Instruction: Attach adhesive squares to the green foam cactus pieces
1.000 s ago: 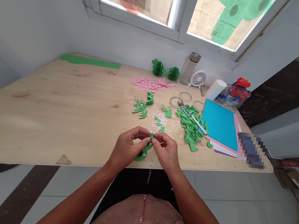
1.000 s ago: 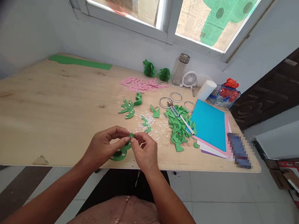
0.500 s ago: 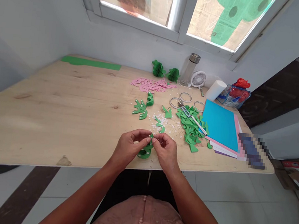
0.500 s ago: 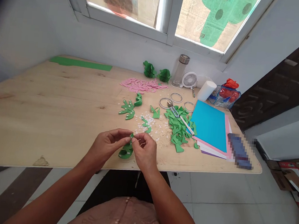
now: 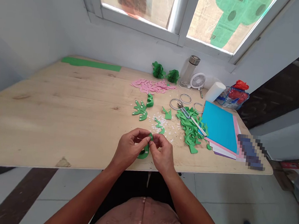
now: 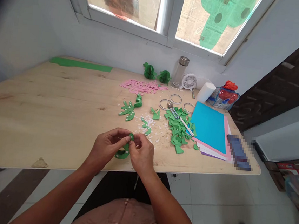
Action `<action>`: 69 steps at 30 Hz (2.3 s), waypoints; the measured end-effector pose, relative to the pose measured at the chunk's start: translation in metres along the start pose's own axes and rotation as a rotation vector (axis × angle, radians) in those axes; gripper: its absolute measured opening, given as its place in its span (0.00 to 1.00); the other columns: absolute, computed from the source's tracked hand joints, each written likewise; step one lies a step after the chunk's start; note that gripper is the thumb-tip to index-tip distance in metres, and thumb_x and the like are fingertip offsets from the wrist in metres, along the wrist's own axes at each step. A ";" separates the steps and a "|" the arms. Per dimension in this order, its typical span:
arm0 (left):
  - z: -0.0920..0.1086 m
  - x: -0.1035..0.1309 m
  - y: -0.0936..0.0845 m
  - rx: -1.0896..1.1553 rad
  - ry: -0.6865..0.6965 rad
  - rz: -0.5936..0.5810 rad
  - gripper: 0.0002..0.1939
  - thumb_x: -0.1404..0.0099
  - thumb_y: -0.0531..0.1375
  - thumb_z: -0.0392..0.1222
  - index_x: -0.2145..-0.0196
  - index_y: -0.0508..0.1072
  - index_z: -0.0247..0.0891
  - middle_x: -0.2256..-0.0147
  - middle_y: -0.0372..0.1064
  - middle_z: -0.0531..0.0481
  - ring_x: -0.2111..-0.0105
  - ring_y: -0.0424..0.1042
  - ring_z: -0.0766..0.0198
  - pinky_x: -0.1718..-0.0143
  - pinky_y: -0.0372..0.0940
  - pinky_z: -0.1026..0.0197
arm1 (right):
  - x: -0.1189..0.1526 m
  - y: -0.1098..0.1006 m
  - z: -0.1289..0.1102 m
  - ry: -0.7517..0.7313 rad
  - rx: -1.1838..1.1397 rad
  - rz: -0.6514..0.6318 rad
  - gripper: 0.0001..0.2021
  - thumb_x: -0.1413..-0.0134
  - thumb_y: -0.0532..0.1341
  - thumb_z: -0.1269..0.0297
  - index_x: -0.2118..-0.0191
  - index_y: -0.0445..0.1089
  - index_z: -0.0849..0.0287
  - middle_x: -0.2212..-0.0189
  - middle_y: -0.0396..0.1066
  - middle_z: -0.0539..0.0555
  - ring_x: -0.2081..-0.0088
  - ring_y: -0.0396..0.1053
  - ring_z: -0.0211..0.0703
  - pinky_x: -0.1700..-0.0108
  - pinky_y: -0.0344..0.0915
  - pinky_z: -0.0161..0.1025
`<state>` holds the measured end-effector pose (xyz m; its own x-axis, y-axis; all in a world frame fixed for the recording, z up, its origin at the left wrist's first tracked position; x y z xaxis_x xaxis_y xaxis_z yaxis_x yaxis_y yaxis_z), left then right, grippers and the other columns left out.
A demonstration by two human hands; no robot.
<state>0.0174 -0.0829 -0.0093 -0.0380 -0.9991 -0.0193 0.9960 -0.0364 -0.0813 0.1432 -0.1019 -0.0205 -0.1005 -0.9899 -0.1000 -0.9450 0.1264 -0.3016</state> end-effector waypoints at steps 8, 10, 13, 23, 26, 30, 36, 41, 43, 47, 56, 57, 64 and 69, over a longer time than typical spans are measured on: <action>0.005 0.001 -0.003 -0.004 0.004 0.036 0.10 0.48 0.64 0.44 0.70 0.75 0.36 0.71 0.75 0.50 0.74 0.74 0.63 0.73 0.69 0.64 | -0.001 0.003 -0.005 -0.039 0.048 -0.023 0.08 0.49 0.57 0.64 0.63 0.69 0.58 0.72 0.73 0.50 0.70 0.69 0.39 0.66 0.65 0.35; 0.005 0.001 -0.002 0.041 -0.010 0.059 0.10 0.49 0.64 0.44 0.70 0.74 0.35 0.72 0.74 0.50 0.74 0.74 0.63 0.72 0.69 0.64 | 0.000 0.003 -0.007 -0.078 0.084 -0.011 0.09 0.49 0.58 0.63 0.62 0.69 0.58 0.71 0.72 0.50 0.69 0.69 0.39 0.65 0.65 0.36; 0.005 0.001 -0.001 0.096 -0.026 0.070 0.11 0.49 0.65 0.44 0.70 0.74 0.35 0.71 0.74 0.50 0.73 0.73 0.63 0.71 0.70 0.64 | 0.000 0.003 -0.009 -0.115 0.126 0.015 0.09 0.48 0.57 0.64 0.61 0.69 0.58 0.70 0.72 0.51 0.69 0.68 0.40 0.64 0.64 0.36; 0.011 0.007 -0.004 0.069 -0.048 -0.020 0.15 0.50 0.65 0.43 0.65 0.75 0.35 0.68 0.76 0.47 0.70 0.74 0.60 0.70 0.70 0.61 | -0.002 0.004 -0.004 -0.002 -0.012 0.012 0.08 0.52 0.58 0.65 0.63 0.70 0.57 0.73 0.73 0.50 0.73 0.67 0.38 0.69 0.64 0.35; 0.011 0.007 -0.004 0.075 -0.083 -0.012 0.15 0.50 0.65 0.44 0.64 0.76 0.35 0.68 0.76 0.47 0.70 0.74 0.60 0.71 0.70 0.62 | -0.003 0.004 -0.004 0.048 -0.111 -0.018 0.08 0.52 0.59 0.64 0.64 0.69 0.59 0.73 0.73 0.50 0.74 0.67 0.38 0.71 0.64 0.34; 0.010 0.006 -0.004 0.127 -0.117 0.004 0.14 0.49 0.64 0.45 0.65 0.76 0.35 0.68 0.76 0.47 0.69 0.74 0.60 0.70 0.69 0.62 | -0.002 0.004 -0.008 0.034 -0.154 -0.031 0.08 0.51 0.59 0.64 0.64 0.70 0.60 0.74 0.72 0.50 0.73 0.68 0.38 0.72 0.64 0.33; 0.010 0.005 -0.004 0.179 -0.113 -0.008 0.12 0.49 0.65 0.45 0.68 0.75 0.35 0.68 0.76 0.48 0.69 0.74 0.60 0.68 0.71 0.61 | 0.002 0.002 -0.011 -0.114 0.118 -0.013 0.12 0.47 0.56 0.65 0.58 0.71 0.58 0.69 0.73 0.52 0.70 0.68 0.40 0.66 0.65 0.36; 0.009 0.005 -0.002 0.181 -0.093 -0.005 0.11 0.48 0.65 0.45 0.69 0.74 0.36 0.71 0.75 0.49 0.71 0.74 0.61 0.67 0.72 0.59 | 0.005 0.003 -0.017 -0.270 0.407 -0.024 0.14 0.43 0.52 0.67 0.54 0.71 0.59 0.63 0.74 0.59 0.62 0.69 0.47 0.57 0.64 0.42; 0.008 0.005 -0.002 0.170 -0.072 -0.004 0.11 0.48 0.65 0.46 0.69 0.74 0.36 0.70 0.75 0.49 0.70 0.74 0.60 0.66 0.72 0.59 | 0.006 0.003 -0.017 -0.286 0.453 -0.020 0.14 0.42 0.52 0.67 0.54 0.70 0.59 0.63 0.74 0.59 0.62 0.69 0.48 0.57 0.63 0.43; 0.007 0.007 -0.001 0.156 -0.058 -0.020 0.12 0.48 0.64 0.46 0.67 0.75 0.36 0.70 0.75 0.49 0.69 0.75 0.59 0.64 0.72 0.58 | 0.005 0.003 -0.016 -0.276 0.445 0.000 0.13 0.42 0.52 0.67 0.55 0.71 0.58 0.65 0.75 0.58 0.64 0.69 0.46 0.58 0.64 0.41; 0.007 0.015 -0.001 0.142 -0.063 -0.045 0.16 0.45 0.62 0.45 0.59 0.75 0.36 0.63 0.77 0.46 0.63 0.75 0.58 0.62 0.71 0.59 | 0.004 0.002 -0.018 -0.236 0.319 0.013 0.13 0.44 0.52 0.69 0.58 0.72 0.57 0.65 0.75 0.56 0.65 0.70 0.45 0.62 0.64 0.39; 0.007 0.016 -0.001 0.133 -0.051 -0.050 0.16 0.45 0.62 0.44 0.59 0.75 0.36 0.63 0.77 0.46 0.64 0.75 0.58 0.63 0.71 0.59 | 0.004 0.001 -0.018 -0.228 0.305 0.017 0.12 0.44 0.52 0.69 0.59 0.72 0.57 0.65 0.75 0.55 0.66 0.70 0.44 0.62 0.64 0.38; 0.013 0.020 0.000 -0.065 0.107 -0.096 0.18 0.45 0.59 0.38 0.55 0.73 0.40 0.56 0.73 0.46 0.62 0.74 0.59 0.61 0.70 0.59 | 0.004 -0.002 -0.022 -0.166 0.155 0.011 0.11 0.44 0.52 0.68 0.63 0.72 0.55 0.69 0.75 0.52 0.69 0.70 0.43 0.66 0.64 0.37; 0.012 0.021 0.002 -0.103 0.141 -0.062 0.18 0.43 0.59 0.39 0.53 0.72 0.41 0.57 0.71 0.46 0.63 0.74 0.61 0.63 0.70 0.60 | 0.004 -0.004 -0.026 -0.159 0.128 0.024 0.11 0.44 0.53 0.67 0.63 0.73 0.55 0.68 0.75 0.52 0.69 0.70 0.42 0.65 0.64 0.37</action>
<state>0.0199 -0.1040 0.0023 -0.1175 -0.9817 -0.1496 0.9782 -0.0885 -0.1878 0.1382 -0.1081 0.0044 -0.0623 -0.9652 -0.2538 -0.8946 0.1668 -0.4145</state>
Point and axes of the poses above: each hand's wrist, its own x-axis away from the middle knuckle, its own y-axis out of the palm, z = x × y, the point moved 2 cm from there along -x, towards the middle knuckle
